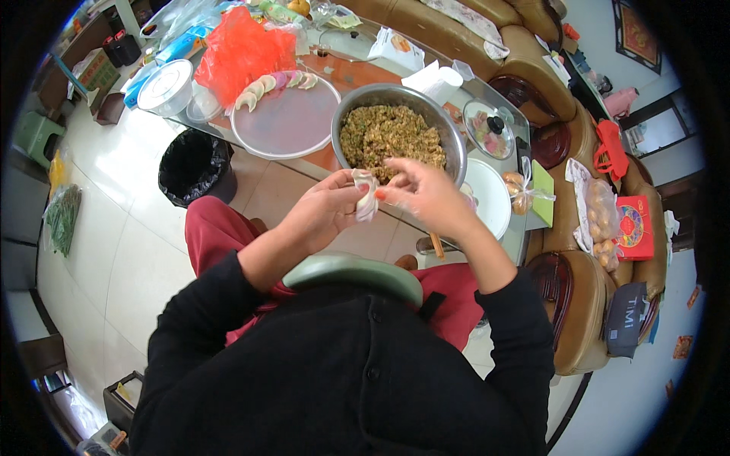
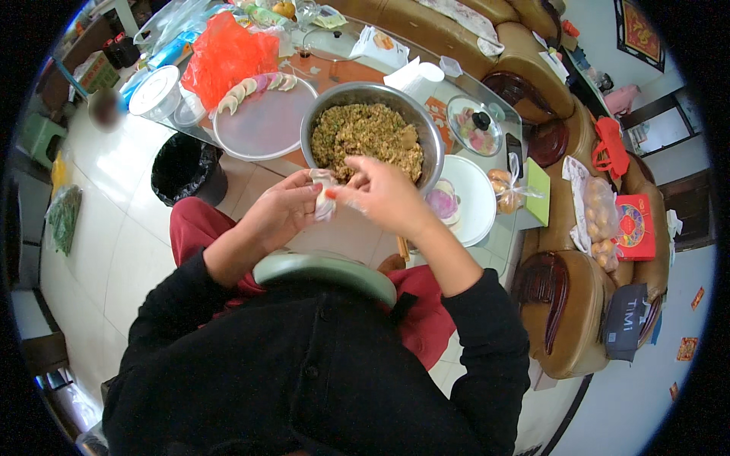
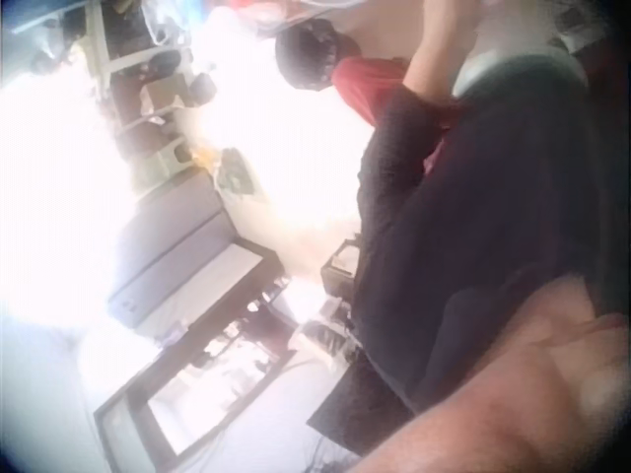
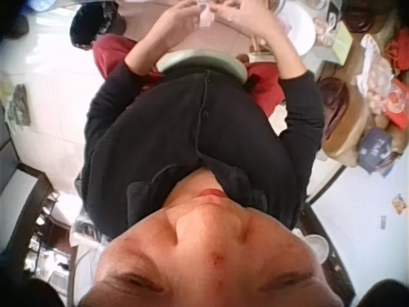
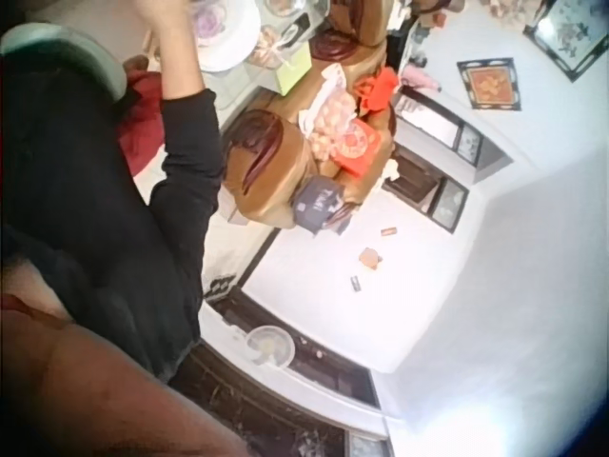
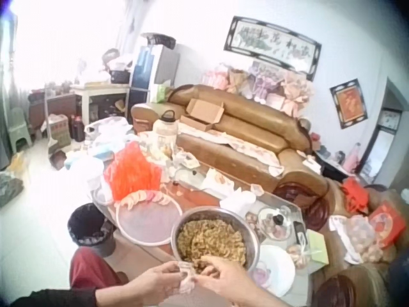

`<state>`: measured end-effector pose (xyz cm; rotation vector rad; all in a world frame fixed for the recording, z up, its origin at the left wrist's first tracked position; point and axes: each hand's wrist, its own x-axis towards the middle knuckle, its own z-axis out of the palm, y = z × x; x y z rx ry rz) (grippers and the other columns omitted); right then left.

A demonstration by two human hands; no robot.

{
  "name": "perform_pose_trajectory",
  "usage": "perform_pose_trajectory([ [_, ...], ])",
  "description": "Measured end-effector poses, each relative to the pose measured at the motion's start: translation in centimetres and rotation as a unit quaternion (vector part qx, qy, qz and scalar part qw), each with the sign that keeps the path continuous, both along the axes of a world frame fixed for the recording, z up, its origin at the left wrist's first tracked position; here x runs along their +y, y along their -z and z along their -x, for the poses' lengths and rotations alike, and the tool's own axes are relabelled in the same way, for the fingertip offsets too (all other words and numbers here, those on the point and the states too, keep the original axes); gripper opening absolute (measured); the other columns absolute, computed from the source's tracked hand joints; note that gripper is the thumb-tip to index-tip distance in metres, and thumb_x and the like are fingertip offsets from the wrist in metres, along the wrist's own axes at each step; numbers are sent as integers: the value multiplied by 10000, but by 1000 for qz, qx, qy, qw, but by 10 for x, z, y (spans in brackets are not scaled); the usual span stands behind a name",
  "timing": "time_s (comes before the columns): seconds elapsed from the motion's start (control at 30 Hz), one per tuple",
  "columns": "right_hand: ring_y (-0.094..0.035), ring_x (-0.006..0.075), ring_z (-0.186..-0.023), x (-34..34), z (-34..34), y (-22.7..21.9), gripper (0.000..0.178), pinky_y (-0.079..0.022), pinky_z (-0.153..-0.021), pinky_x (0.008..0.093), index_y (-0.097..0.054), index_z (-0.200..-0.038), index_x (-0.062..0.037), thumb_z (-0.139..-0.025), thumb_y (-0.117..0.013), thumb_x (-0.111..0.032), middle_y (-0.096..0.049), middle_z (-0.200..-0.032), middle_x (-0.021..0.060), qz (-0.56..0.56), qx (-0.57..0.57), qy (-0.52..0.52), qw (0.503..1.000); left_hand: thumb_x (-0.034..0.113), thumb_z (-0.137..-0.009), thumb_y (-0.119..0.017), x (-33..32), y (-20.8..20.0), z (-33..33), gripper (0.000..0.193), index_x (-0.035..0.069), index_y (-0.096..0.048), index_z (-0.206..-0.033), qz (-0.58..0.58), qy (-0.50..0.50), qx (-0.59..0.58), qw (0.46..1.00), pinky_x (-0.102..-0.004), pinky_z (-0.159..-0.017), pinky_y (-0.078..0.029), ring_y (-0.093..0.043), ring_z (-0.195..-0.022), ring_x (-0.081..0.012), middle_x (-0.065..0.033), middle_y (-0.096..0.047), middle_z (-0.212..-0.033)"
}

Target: The person sits at a table and repeatedly fills round dumpling wrappers with a grainy mixture using chopsticks, then folds and seals each dumpling by hand. Completed dumplings are placed on a nearby tray.

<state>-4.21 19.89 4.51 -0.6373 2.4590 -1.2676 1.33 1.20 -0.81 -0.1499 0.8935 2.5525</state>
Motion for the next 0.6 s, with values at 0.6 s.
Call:
perform_pose_trajectory([
  [0.6,-588,340,-894,-67,8,-39,301,-488,-762,423,-566,-976,-15,-696,-663,-63,-590,-943,154,-144,328,-219,908,557,-960,-294,-18,-53,22,605,27,-570,-1054,-27,-85,-75,993,-395,-938,-341,-462,-1041,-164,-47,-564,-1074],
])
